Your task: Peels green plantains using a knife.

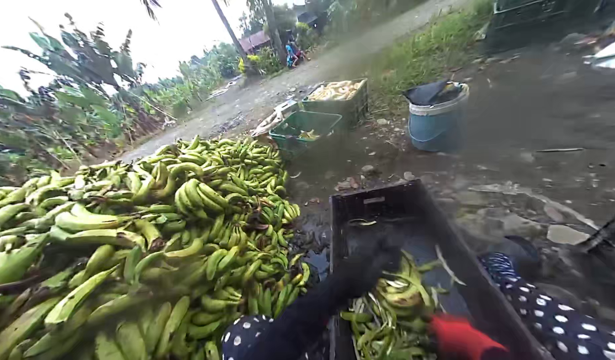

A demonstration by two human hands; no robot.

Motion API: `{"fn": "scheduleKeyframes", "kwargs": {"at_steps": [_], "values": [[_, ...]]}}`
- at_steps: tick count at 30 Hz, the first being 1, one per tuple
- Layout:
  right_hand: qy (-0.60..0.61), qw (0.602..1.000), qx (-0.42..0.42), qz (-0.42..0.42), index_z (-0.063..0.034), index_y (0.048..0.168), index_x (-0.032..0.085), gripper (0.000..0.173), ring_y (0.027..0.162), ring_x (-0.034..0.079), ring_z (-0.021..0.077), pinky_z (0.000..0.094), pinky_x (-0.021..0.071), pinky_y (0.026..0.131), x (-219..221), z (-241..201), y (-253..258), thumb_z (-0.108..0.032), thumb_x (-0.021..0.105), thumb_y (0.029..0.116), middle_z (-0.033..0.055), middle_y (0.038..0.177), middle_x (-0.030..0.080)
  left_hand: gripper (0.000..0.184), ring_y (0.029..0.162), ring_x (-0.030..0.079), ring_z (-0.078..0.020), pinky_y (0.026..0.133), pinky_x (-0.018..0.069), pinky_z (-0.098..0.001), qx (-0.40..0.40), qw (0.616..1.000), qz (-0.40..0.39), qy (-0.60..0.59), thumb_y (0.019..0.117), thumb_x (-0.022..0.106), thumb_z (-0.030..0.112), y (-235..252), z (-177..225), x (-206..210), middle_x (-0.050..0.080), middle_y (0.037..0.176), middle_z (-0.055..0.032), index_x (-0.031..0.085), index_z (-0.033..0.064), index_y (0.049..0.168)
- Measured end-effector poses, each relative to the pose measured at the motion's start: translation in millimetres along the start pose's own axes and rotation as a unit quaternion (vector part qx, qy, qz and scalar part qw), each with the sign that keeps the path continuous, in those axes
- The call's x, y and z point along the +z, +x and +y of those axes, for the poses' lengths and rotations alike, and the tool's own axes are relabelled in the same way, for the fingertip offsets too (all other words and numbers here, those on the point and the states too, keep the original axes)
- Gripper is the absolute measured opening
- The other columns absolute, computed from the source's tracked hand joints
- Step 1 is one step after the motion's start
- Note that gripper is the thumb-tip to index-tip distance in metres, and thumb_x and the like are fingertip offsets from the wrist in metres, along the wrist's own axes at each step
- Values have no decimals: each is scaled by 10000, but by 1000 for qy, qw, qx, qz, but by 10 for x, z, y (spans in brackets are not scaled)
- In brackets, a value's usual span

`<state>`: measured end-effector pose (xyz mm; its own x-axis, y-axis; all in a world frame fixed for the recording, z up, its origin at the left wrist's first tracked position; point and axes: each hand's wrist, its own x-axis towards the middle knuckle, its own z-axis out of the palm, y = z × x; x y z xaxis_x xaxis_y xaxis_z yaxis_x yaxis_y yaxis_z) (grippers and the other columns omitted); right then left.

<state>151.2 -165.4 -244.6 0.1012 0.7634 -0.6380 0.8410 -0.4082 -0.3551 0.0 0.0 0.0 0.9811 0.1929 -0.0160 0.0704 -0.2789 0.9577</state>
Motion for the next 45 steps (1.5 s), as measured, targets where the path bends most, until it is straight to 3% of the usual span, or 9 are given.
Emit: {"fn": "scheduleKeyframes", "kwargs": {"at_steps": [3, 9, 12, 19, 24, 28, 32, 40, 45], "values": [[-19, 999, 30, -35, 46, 1275, 647, 498, 1369, 460, 531, 733, 335, 1090, -124, -305, -11, -308, 708, 929, 331, 1418, 546, 523, 1011, 683, -240, 876, 583, -425, -131, 987, 89, -22, 1084, 370, 263, -448, -416, -517, 639, 1218, -180, 302, 14, 1539], [-6, 992, 115, -48, 144, 1425, 462, 645, 1404, 404, 564, 685, 339, 1130, -1, -560, 126, -280, 633, 971, 407, 1482, 429, 527, 883, 708, -234, 780, 606, -402, -220, 930, 271, -112, 1109, 317, 396, -940, -843, -817, 674, 1080, -144, 369, 49, 1502], [-35, 996, 72, -38, 151, 1286, 587, 508, 1329, 474, 578, 724, 354, 1092, 104, -396, 227, -209, 658, 935, 394, 1402, 519, 515, 898, 721, -245, 807, 617, -412, -195, 939, 253, -127, 1107, 340, 377, -914, -813, -812, 685, 1076, -148, 386, 46, 1499], [-54, 996, 67, -39, 109, 1248, 623, 507, 1353, 454, 565, 726, 330, 1109, 135, -420, 303, -303, 633, 952, 373, 1433, 503, 476, 899, 700, -198, 820, 598, -378, -184, 966, 154, -99, 1094, 358, 320, -823, -869, -758, 673, 1076, -124, 403, 31, 1469], [-56, 996, 53, -43, 119, 1251, 624, 548, 1338, 473, 566, 733, 336, 1097, 42, -507, 207, -330, 656, 939, 370, 1402, 537, 495, 930, 699, -201, 846, 594, -386, -196, 967, 128, -97, 1089, 393, 349, -829, -912, -735, 672, 1101, -118, 400, 57, 1488], [-62, 992, 81, -78, 118, 1323, 583, 503, 1434, 366, 548, 687, 296, 1151, -106, -732, -8, -258, 614, 991, 363, 1485, 463, 504, 946, 693, -195, 852, 588, -375, -202, 967, 130, -89, 1084, 406, 335, -880, -870, -740, 664, 1123, -123, 385, 54, 1502], [-91, 990, 81, -75, 92, 1187, 665, 462, 1309, 534, 510, 679, 388, 1080, 19, -604, 125, -313, 635, 964, 334, 1345, 597, 540, 955, 690, -191, 867, 586, -379, -202, 970, 121, -66, 1081, 393, 412, -879, -898, -732, 665, 1115, -112, 401, 74, 1502], [-69, 995, 34, -64, 92, 1197, 642, 454, 1290, 551, 495, 689, 394, 1064, 95, -490, 205, -281, 669, 939, 329, 1310, 615, 551, 972, 693, -183, 883, 583, -377, -214, 971, 103, -42, 1087, 385, 432, -830, -866, -693, 668, 1148, -102, 392, 93, 1522], [88, 991, 92, -30, 9, 1310, 615, 599, 1269, 572, 455, 657, 435, 1051, 61, -256, 297, -376, 766, 877, 286, 1308, 624, 544, 975, 693, -195, 881, 587, -392, -208, 971, 101, -62, 1085, 395, 434, -799, -885, -683, 671, 1145, -108, 405, 101, 1515]]}}
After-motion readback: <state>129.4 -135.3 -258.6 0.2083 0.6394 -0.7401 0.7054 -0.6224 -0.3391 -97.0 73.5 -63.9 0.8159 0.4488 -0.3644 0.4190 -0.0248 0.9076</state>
